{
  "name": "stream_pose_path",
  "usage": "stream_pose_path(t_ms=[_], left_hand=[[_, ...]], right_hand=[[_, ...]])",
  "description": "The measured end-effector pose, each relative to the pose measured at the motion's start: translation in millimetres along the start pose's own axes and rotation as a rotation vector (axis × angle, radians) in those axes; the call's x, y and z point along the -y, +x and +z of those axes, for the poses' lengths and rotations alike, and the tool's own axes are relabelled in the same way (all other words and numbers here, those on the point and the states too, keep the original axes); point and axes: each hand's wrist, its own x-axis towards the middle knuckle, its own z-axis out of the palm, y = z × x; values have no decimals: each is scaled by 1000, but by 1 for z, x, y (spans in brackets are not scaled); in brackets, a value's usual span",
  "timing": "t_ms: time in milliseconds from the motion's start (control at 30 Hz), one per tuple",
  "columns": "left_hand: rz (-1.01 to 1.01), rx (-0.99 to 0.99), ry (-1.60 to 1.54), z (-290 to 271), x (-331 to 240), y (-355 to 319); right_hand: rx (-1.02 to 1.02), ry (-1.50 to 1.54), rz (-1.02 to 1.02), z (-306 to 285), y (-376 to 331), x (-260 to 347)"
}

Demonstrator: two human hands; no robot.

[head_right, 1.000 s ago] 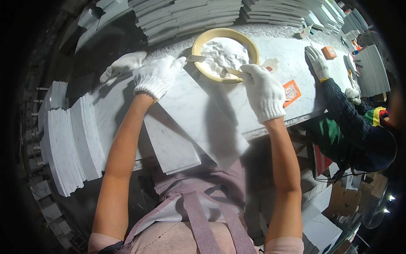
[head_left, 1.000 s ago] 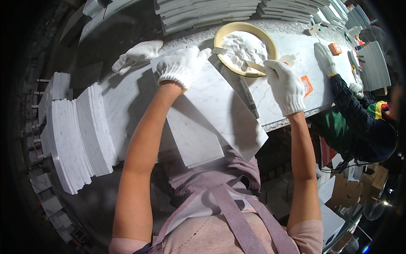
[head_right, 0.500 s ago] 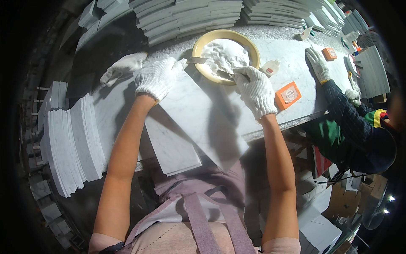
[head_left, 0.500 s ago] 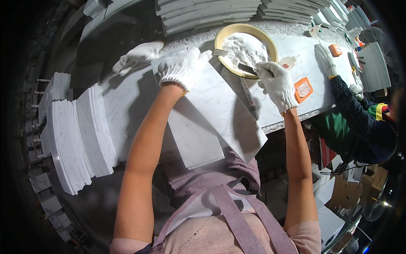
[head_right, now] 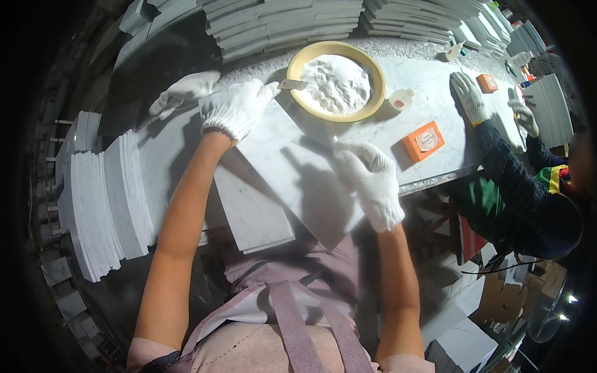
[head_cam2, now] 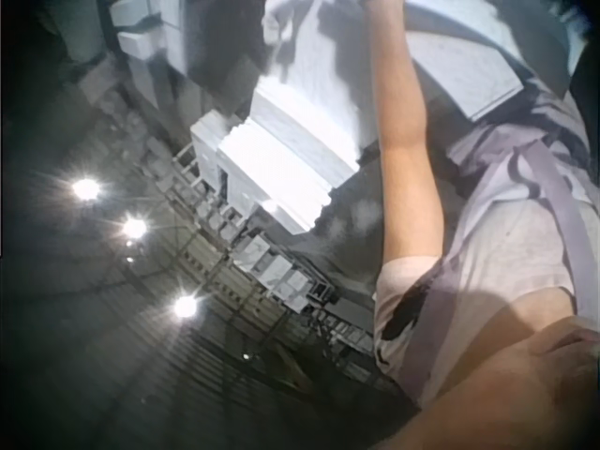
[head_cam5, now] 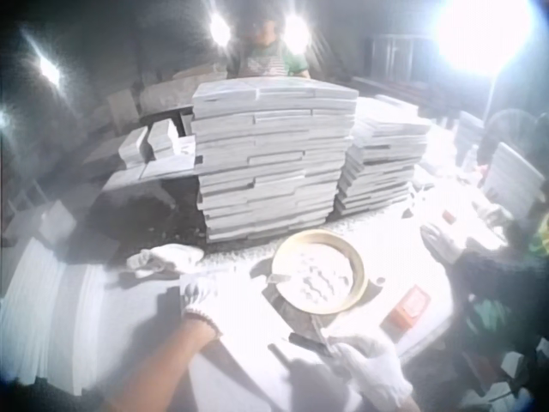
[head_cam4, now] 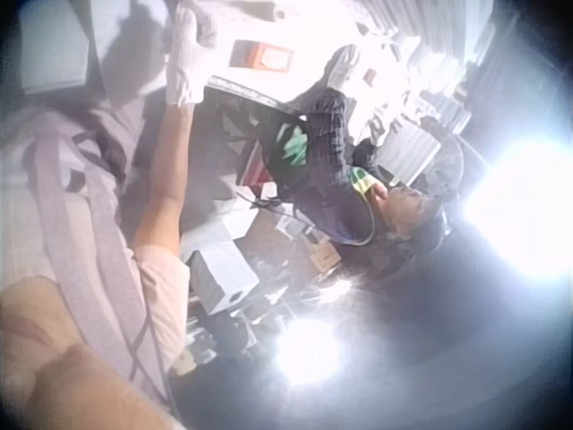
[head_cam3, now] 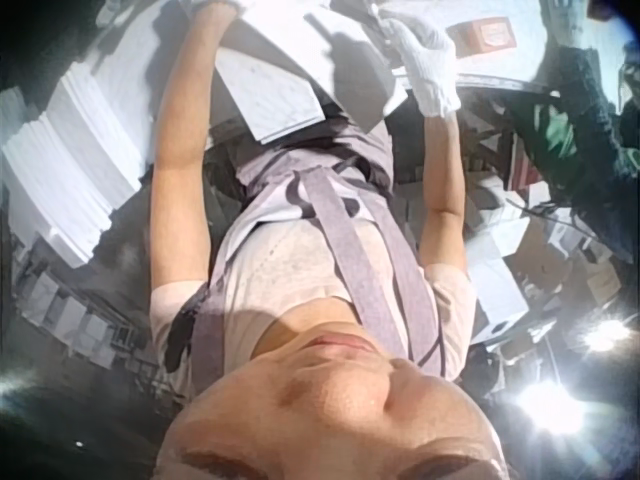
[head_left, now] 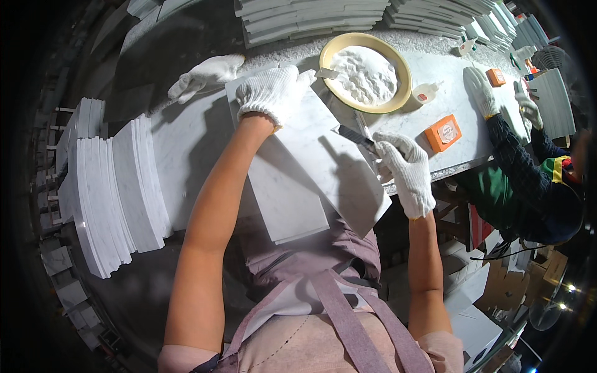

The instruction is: The person applies a white paste to a rectangular stone slab using a small bottle and a metal spatula, then spreads and smooths the paste across the surface. They flip the slab and repeat the application and smoothing on the other side, then use an orange block to rub the surface. The person continues to apply paste and smooth it with the spatula on the slab's edges and faces.

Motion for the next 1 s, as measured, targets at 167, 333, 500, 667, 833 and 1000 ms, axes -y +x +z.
stream_pose_path(t_ms=[167,333,500,667,833,1000], left_hand=[[-19,15,13,-3,-2,-1],[7,-6,29,-1,0,0],[20,-39,32,2,1,-1],[28,-38,38,1,0,-1],[12,-6,38,-2,-1,-1],[2,4,26,-2,-3,-1]], right_hand=[[14,5,31,14,-11,-1],[29,-80,-26,20,-15,2],[18,-65,-8,17,-16,6],[-59,-127,-76,11,-11,7],[-56,-162,-221,9,-10,-3],[-85,-227,-302,9,-7,-12]])
